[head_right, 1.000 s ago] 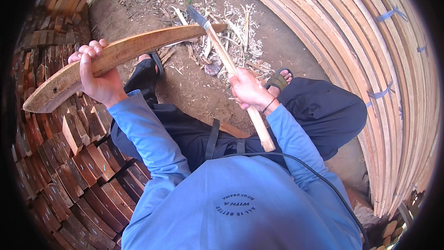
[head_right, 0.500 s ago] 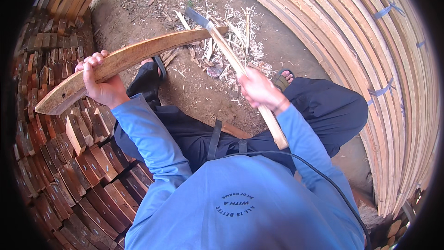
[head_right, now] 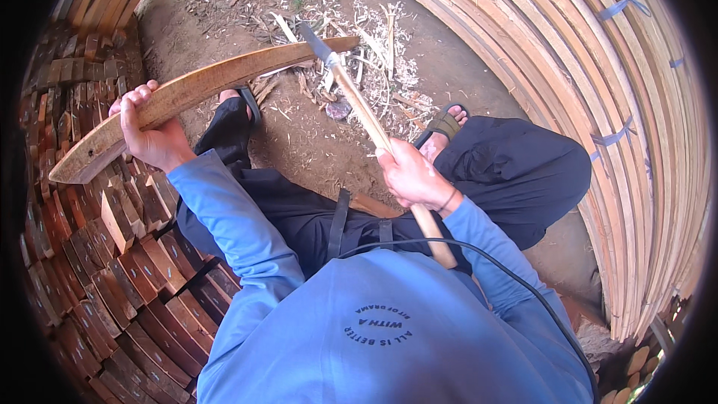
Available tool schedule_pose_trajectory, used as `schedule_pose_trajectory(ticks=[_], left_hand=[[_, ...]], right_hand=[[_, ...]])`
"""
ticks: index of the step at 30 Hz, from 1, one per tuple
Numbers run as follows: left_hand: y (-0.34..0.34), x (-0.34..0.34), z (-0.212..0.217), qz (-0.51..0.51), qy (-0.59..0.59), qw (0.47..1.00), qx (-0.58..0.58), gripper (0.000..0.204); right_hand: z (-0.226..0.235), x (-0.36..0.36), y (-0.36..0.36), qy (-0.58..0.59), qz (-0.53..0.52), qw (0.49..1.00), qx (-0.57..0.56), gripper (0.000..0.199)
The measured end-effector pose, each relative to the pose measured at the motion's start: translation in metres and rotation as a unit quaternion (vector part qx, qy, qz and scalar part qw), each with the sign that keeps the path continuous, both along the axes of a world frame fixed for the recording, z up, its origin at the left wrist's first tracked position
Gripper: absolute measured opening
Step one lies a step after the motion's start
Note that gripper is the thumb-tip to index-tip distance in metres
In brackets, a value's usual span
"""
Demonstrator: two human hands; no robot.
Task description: The person shapes a curved piece of wood by hand using a knife to shave off thin strips of material, holding the wood steady while sitting near stacks of timber.
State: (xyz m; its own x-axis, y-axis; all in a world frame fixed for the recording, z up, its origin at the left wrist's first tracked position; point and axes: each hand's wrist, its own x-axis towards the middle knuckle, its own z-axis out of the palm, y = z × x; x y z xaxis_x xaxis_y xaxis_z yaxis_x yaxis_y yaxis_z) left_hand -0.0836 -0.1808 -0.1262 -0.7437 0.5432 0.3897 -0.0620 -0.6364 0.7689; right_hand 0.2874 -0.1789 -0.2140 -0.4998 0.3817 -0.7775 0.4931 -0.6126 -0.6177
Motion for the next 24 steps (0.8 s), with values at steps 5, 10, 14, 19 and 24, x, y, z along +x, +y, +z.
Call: schedule_pose_trajectory(ticks=[5, 10, 14, 19, 24], left_hand=[[0.002, 0.009, 0.000, -0.008, 0.024, 1.000, -0.004, 0.009], [-0.001, 0.006, -0.001, 0.013, -0.002, 1.000, -0.019, 0.010], [-0.005, -0.004, -0.006, 0.009, -0.002, 1.000, -0.002, 0.010], [-0.006, -0.003, -0.006, 0.000, -0.010, 1.000, 0.003, 0.009], [-0.007, -0.003, -0.008, 0.012, -0.021, 1.000, 0.002, 0.008]], right_hand=[[-0.023, -0.040, 0.039, 0.016, -0.035, 0.999, -0.017, 0.013], [-0.023, -0.059, 0.061, 0.033, -0.059, 0.997, -0.040, 0.011], [0.012, -0.027, 0.046, 0.032, -0.051, 0.998, -0.026, 0.013], [0.013, 0.011, 0.010, 0.011, -0.047, 0.998, -0.046, 0.015], [-0.005, 0.008, 0.001, 0.019, -0.019, 0.999, -0.036, 0.013]])
